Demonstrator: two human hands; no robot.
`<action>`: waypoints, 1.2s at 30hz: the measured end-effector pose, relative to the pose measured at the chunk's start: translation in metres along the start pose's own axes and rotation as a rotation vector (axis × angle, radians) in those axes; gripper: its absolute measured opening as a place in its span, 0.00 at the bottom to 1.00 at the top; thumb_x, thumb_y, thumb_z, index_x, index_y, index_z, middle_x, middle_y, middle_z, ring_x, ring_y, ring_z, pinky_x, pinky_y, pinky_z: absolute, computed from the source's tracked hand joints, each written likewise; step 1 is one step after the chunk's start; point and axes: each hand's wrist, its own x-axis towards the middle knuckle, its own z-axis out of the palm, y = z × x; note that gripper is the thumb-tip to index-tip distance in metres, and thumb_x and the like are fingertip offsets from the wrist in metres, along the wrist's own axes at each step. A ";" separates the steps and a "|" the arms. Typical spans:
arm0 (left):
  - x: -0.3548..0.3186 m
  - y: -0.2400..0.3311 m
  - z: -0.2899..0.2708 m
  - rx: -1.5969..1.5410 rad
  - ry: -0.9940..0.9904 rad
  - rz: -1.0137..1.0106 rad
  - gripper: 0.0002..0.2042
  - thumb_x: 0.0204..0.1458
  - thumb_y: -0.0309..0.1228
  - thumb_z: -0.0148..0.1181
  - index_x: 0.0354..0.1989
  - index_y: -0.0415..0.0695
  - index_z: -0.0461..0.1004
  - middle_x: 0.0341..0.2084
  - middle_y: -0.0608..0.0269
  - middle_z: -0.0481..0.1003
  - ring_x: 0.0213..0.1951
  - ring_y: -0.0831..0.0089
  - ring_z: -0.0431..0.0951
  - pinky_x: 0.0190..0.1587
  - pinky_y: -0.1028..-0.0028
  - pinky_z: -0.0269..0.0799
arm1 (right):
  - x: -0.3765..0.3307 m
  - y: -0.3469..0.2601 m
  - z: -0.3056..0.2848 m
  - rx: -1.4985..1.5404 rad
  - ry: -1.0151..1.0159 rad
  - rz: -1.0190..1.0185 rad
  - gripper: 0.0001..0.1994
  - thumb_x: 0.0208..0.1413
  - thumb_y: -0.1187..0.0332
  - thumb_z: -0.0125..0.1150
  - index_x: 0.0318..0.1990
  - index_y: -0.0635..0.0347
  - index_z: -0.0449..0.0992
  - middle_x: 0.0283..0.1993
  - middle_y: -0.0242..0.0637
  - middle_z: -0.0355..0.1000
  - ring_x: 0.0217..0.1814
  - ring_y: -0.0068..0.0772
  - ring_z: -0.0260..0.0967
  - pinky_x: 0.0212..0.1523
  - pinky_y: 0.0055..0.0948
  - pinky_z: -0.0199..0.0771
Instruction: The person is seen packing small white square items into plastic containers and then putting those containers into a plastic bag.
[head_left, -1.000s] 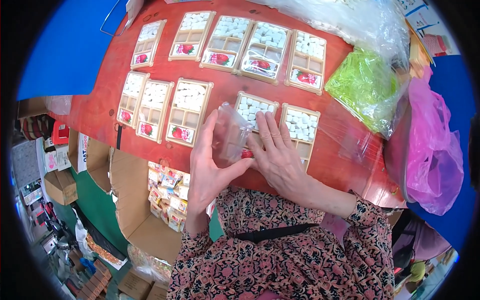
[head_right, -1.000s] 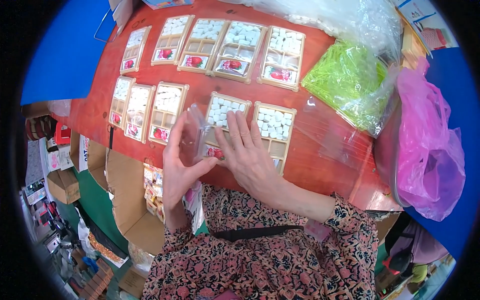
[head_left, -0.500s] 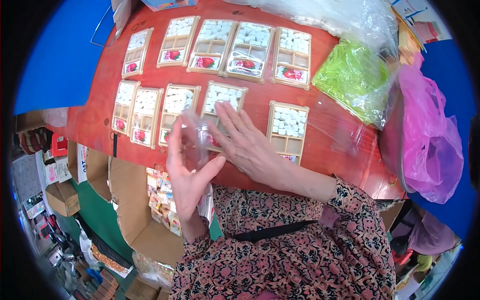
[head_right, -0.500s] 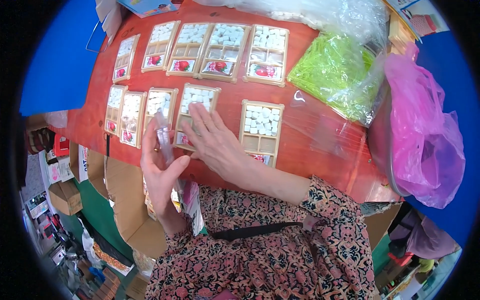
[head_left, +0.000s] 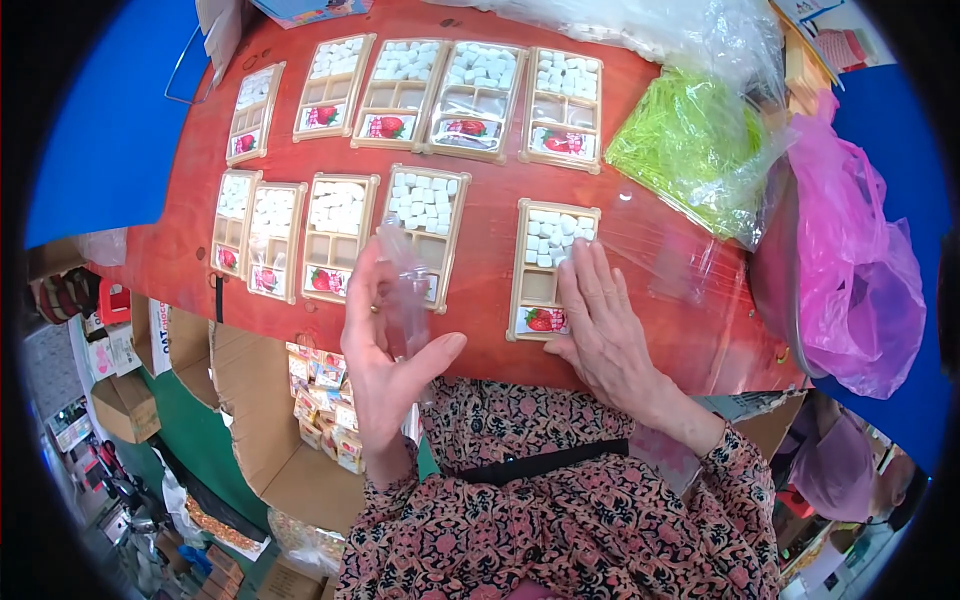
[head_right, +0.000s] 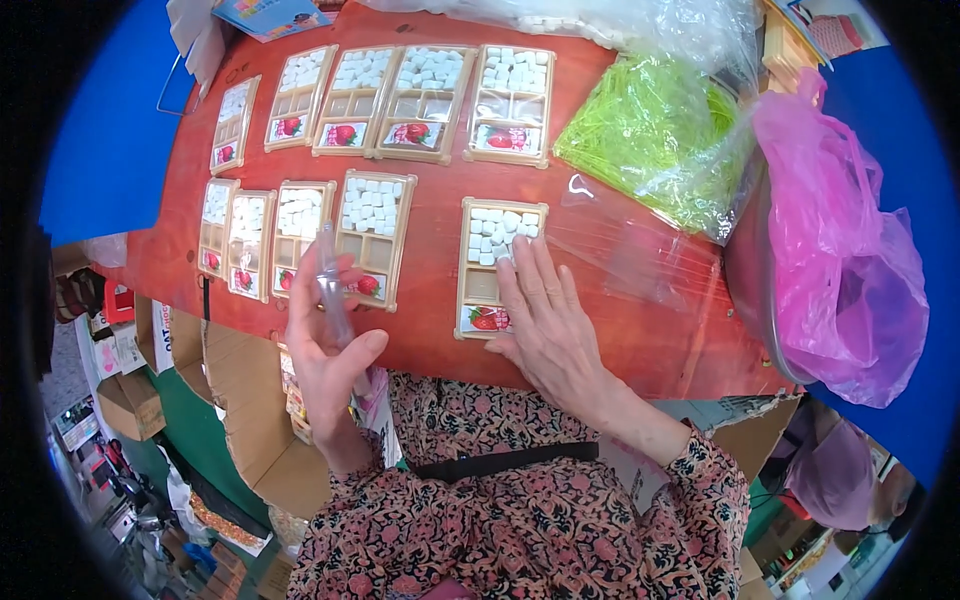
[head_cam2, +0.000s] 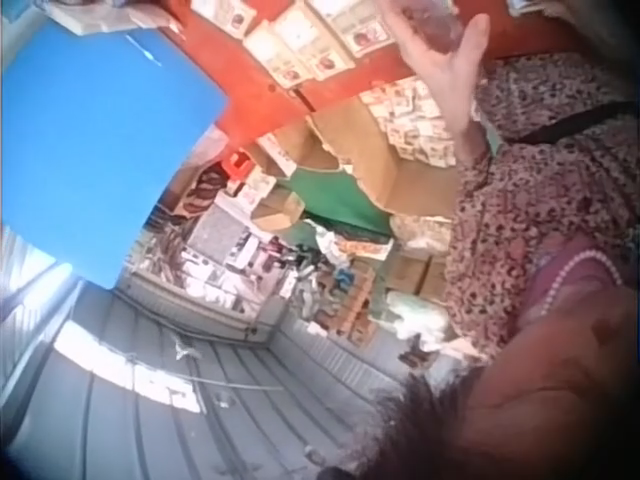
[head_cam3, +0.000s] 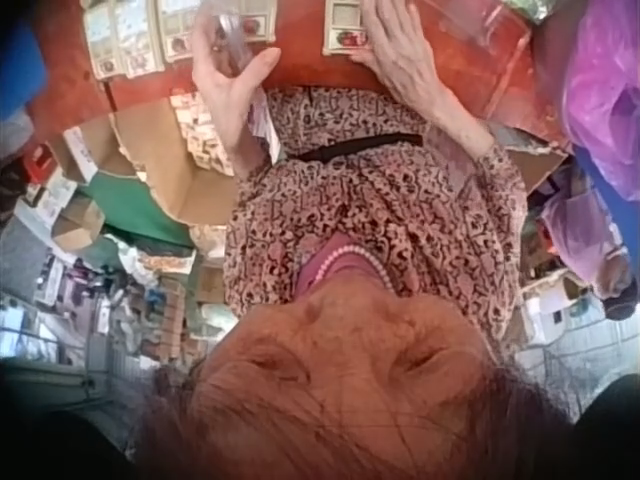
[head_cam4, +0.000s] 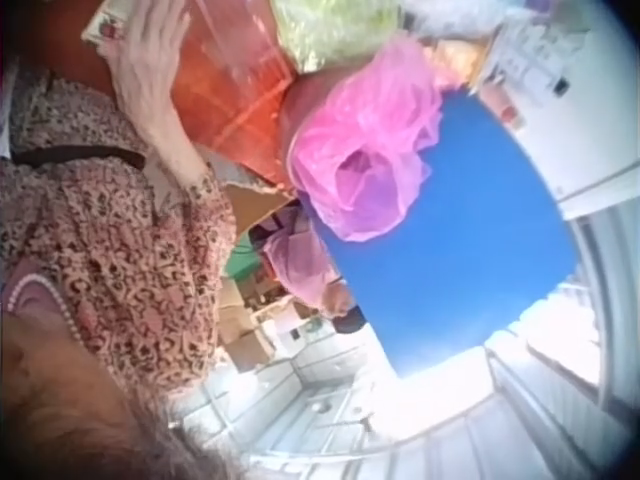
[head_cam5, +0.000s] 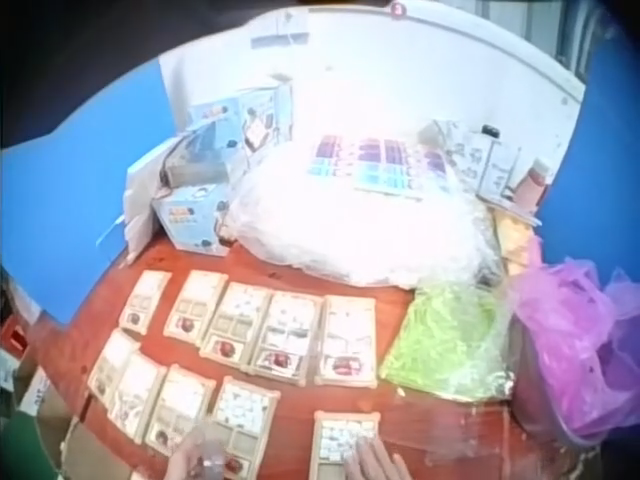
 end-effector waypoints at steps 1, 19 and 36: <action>0.001 -0.002 0.003 0.002 -0.003 0.000 0.46 0.32 0.25 0.71 0.65 0.42 0.52 0.52 0.57 0.63 0.52 0.67 0.66 0.53 0.69 0.65 | -0.001 0.002 0.004 0.002 0.002 0.003 0.42 0.46 0.57 0.61 0.65 0.70 0.48 0.70 0.55 0.39 0.73 0.55 0.36 0.66 0.50 0.46; -0.005 -0.018 0.014 0.142 -0.152 0.058 0.50 0.30 0.33 0.75 0.64 0.36 0.51 0.51 0.52 0.66 0.53 0.66 0.67 0.54 0.68 0.64 | 0.022 -0.012 -0.005 0.369 0.344 -0.117 0.26 0.43 0.75 0.63 0.53 0.73 0.65 0.57 0.54 0.59 0.60 0.57 0.56 0.58 0.44 0.60; -0.005 -0.023 0.025 0.178 -0.187 0.044 0.49 0.31 0.36 0.74 0.63 0.34 0.51 0.53 0.49 0.66 0.53 0.63 0.68 0.55 0.66 0.63 | 0.012 0.040 -0.029 -0.242 0.539 0.065 0.06 0.41 0.79 0.58 0.30 0.65 0.71 0.34 0.40 0.67 0.37 0.41 0.64 0.37 0.34 0.67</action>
